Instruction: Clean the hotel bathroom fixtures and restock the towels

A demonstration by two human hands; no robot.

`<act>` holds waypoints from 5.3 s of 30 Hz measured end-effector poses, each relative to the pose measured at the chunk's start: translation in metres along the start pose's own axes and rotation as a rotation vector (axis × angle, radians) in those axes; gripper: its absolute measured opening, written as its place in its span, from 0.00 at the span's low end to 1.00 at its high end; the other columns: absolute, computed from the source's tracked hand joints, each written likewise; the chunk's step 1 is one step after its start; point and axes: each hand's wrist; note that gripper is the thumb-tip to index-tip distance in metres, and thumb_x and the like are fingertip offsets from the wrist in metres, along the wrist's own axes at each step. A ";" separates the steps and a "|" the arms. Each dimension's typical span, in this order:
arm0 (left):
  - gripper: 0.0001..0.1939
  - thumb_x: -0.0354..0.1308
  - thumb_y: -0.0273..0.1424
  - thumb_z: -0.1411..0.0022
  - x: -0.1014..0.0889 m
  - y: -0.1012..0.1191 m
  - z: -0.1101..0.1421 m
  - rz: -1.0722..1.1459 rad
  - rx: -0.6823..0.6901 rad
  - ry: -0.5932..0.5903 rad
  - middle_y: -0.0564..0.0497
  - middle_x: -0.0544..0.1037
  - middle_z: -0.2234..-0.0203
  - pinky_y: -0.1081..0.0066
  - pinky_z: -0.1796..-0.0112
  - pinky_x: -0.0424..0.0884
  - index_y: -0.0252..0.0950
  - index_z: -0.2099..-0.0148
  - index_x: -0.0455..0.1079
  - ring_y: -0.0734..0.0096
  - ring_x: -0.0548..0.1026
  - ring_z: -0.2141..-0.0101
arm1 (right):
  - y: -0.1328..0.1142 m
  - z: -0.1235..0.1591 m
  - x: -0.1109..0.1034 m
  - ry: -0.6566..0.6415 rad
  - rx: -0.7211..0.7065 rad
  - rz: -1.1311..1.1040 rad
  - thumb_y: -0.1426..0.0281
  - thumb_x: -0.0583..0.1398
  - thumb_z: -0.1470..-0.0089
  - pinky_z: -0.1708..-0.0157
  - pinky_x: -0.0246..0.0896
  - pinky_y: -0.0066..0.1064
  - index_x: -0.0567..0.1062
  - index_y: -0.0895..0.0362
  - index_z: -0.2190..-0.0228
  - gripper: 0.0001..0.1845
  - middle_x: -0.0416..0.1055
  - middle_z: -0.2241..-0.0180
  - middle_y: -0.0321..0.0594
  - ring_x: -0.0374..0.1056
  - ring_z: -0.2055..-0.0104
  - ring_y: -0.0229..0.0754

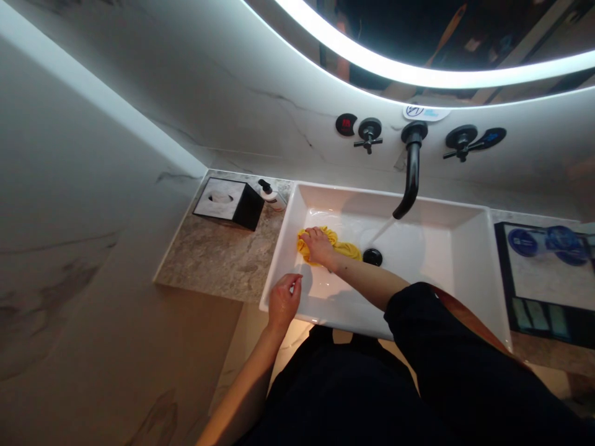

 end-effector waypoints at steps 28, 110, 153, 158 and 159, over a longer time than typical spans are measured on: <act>0.14 0.50 0.33 0.32 0.000 0.000 -0.002 0.005 0.034 0.000 0.45 0.82 0.64 0.67 0.61 0.76 0.36 0.60 0.77 0.62 0.80 0.62 | -0.016 -0.004 0.028 0.253 0.129 -0.355 0.75 0.63 0.43 0.32 0.53 0.42 0.72 0.59 0.45 0.24 0.65 0.40 0.51 0.58 0.35 0.50; 0.22 0.48 0.41 0.33 0.004 0.003 -0.008 -0.100 -0.013 0.073 0.44 0.83 0.64 0.66 0.64 0.74 0.32 0.59 0.78 0.62 0.80 0.67 | 0.222 0.229 -0.061 -0.046 -0.024 0.314 0.58 0.61 0.36 0.36 0.35 0.76 0.72 0.39 0.39 0.24 0.54 0.29 0.43 0.40 0.27 0.72; 0.23 0.46 0.44 0.34 0.007 0.002 -0.012 -0.160 0.009 0.087 0.42 0.83 0.62 0.61 0.57 0.76 0.36 0.60 0.77 0.54 0.82 0.61 | 0.296 0.177 -0.150 -0.297 -0.185 0.468 0.76 0.52 0.36 0.50 0.67 0.46 0.74 0.40 0.41 0.28 0.61 0.32 0.35 0.68 0.45 0.54; 0.22 0.46 0.45 0.36 0.010 0.000 -0.014 -0.171 0.000 0.066 0.43 0.83 0.61 0.58 0.58 0.75 0.37 0.60 0.77 0.53 0.81 0.63 | 0.311 0.212 -0.194 -0.334 -0.027 0.547 0.75 0.53 0.37 0.43 0.56 0.56 0.85 0.50 0.58 0.21 0.72 0.40 0.41 0.61 0.39 0.62; 0.22 0.46 0.45 0.36 0.010 0.001 -0.015 -0.170 -0.003 0.060 0.43 0.83 0.61 0.58 0.58 0.75 0.37 0.60 0.76 0.52 0.81 0.63 | 0.310 0.218 -0.198 -0.334 0.022 0.561 0.75 0.53 0.37 0.41 0.53 0.59 0.85 0.51 0.59 0.20 0.73 0.41 0.43 0.58 0.37 0.64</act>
Point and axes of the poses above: each hand's wrist, its own z-axis away from the middle knuckle, its own x-axis out of the palm, y = z × x
